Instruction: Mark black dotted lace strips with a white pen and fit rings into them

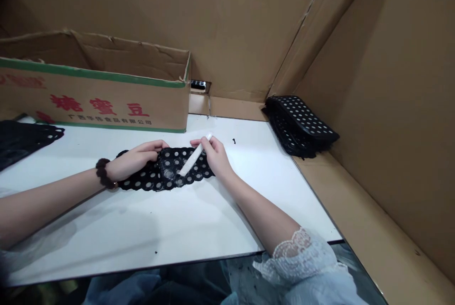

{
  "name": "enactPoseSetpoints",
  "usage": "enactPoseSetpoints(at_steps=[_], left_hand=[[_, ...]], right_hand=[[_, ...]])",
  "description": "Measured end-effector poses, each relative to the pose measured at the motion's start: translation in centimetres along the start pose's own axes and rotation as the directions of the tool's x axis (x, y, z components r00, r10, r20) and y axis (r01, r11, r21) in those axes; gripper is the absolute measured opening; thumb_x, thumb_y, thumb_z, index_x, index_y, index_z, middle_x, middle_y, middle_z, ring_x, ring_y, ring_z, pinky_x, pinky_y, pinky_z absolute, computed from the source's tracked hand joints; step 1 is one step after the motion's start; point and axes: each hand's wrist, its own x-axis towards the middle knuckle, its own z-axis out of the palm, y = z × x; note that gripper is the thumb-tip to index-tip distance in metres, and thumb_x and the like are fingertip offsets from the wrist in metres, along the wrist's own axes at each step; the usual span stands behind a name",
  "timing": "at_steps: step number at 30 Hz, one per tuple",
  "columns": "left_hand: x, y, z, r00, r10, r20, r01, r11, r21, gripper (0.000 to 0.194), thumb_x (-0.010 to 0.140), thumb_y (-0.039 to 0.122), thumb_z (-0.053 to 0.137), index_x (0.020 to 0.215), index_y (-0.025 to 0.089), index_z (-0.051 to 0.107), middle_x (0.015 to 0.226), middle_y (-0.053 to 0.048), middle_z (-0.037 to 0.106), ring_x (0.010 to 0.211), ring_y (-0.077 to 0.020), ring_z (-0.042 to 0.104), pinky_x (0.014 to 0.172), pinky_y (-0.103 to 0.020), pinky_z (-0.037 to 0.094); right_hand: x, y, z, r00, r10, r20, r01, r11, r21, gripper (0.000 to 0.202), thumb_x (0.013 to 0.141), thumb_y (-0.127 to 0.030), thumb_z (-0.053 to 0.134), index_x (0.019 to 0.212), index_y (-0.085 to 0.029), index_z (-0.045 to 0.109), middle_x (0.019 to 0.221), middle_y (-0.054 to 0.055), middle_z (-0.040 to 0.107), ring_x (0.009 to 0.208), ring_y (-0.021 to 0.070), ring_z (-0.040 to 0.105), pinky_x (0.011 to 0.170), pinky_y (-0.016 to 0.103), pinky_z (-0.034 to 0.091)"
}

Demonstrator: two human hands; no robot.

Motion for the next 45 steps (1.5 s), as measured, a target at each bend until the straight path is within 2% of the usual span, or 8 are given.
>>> enactPoseSetpoints(at_steps=[4, 8, 17, 22, 26, 31, 36, 45], left_hand=[[0.0, -0.2, -0.4, 0.997, 0.057, 0.044, -0.06, 0.996, 0.061, 0.017, 0.07, 0.02, 0.036, 0.081, 0.019, 0.049, 0.079, 0.002, 0.055, 0.076, -0.0163, 0.052, 0.071, -0.028, 0.04], [0.0, -0.6, -0.5, 0.994, 0.093, 0.048, -0.104, 0.942, 0.32, 0.023, 0.073, 0.032, 0.046, 0.091, 0.019, 0.049, 0.088, 0.0, 0.057, 0.085, -0.0198, 0.052, 0.079, -0.031, 0.039], [0.0, -0.4, -0.4, 0.992, 0.121, 0.017, -0.112, 0.847, 0.519, 0.024, 0.079, 0.037, 0.038, 0.088, 0.019, 0.05, 0.086, -0.001, 0.059, 0.08, -0.0191, 0.054, 0.073, -0.029, 0.039], [0.3, -0.3, -1.4, 0.997, 0.072, -0.001, -0.053, 0.743, 0.667, 0.028, 0.08, 0.039, 0.035, 0.082, 0.019, 0.054, 0.081, -0.003, 0.061, 0.076, -0.0199, 0.054, 0.068, -0.029, 0.037], [0.3, -0.3, -1.8, 0.996, 0.086, -0.011, -0.057, 0.747, 0.662, 0.023, 0.079, 0.036, 0.038, 0.08, 0.021, 0.056, 0.082, 0.0, 0.061, 0.079, -0.0184, 0.054, 0.071, -0.027, 0.037], [0.1, -0.2, -1.4, 0.997, 0.074, -0.025, -0.046, 0.816, 0.577, 0.02, 0.079, 0.032, 0.037, 0.078, 0.021, 0.053, 0.08, 0.003, 0.06, 0.08, -0.0166, 0.053, 0.072, -0.025, 0.037], [0.4, -0.6, -1.3, 0.997, 0.024, -0.072, 0.021, 0.825, 0.565, 0.022, 0.079, 0.036, 0.036, 0.073, 0.02, 0.051, 0.077, 0.0, 0.058, 0.078, -0.0185, 0.051, 0.072, -0.028, 0.037], [0.5, -0.9, -1.3, 0.994, 0.023, -0.106, 0.035, 0.859, 0.511, 0.025, 0.074, 0.04, 0.039, 0.069, 0.02, 0.053, 0.072, -0.001, 0.059, 0.074, -0.0199, 0.052, 0.071, -0.03, 0.039]], right_hand=[[0.1, 0.7, 0.2, 0.995, 0.033, -0.091, -0.039, 0.997, -0.061, 0.029, 0.08, -0.041, 0.046, 0.066, -0.017, 0.054, 0.059, -0.002, 0.051, 0.058, 0.0106, 0.049, 0.061, 0.024, 0.041], [0.4, 0.6, 0.1, 0.979, 0.018, -0.205, -0.026, 0.999, -0.037, 0.028, 0.079, -0.044, 0.047, 0.068, -0.019, 0.051, 0.052, -0.004, 0.038, 0.047, 0.0086, 0.039, 0.047, 0.023, 0.034], [2.9, 0.6, 3.2, 0.985, 0.07, -0.158, -0.041, 0.983, 0.18, 0.029, 0.076, -0.046, 0.05, 0.071, -0.018, 0.048, 0.051, -0.005, 0.043, 0.039, 0.0059, 0.038, 0.04, 0.02, 0.033], [2.4, 1.9, 3.1, 0.987, 0.142, -0.076, -0.127, 0.975, 0.181, 0.018, 0.074, -0.035, 0.054, 0.07, -0.02, 0.045, 0.049, -0.006, 0.045, 0.041, 0.0072, 0.042, 0.042, 0.021, 0.036], [1.9, 1.2, 3.0, 0.986, 0.151, 0.07, -0.155, 0.987, 0.053, 0.025, 0.08, -0.037, 0.042, 0.076, -0.017, 0.056, 0.054, -0.001, 0.054, 0.046, 0.0085, 0.047, 0.05, 0.023, 0.04], [1.2, 0.4, 3.5, 0.959, -0.01, 0.283, 0.047, 0.991, -0.123, 0.016, 0.07, -0.032, 0.058, 0.078, -0.019, 0.055, 0.066, -0.001, 0.06, 0.063, 0.0111, 0.055, 0.06, 0.023, 0.042], [1.0, 0.8, 3.4, 0.991, -0.004, 0.134, 0.025, 0.987, -0.156, 0.01, 0.076, -0.03, 0.05, 0.076, -0.02, 0.046, 0.063, -0.003, 0.057, 0.059, 0.0108, 0.054, 0.059, 0.024, 0.041], [1.2, 0.6, 3.2, 0.981, -0.018, 0.195, 0.05, 0.986, -0.16, 0.01, 0.076, -0.03, 0.05, 0.076, -0.02, 0.047, 0.066, -0.002, 0.059, 0.064, 0.0118, 0.056, 0.063, 0.026, 0.042]])
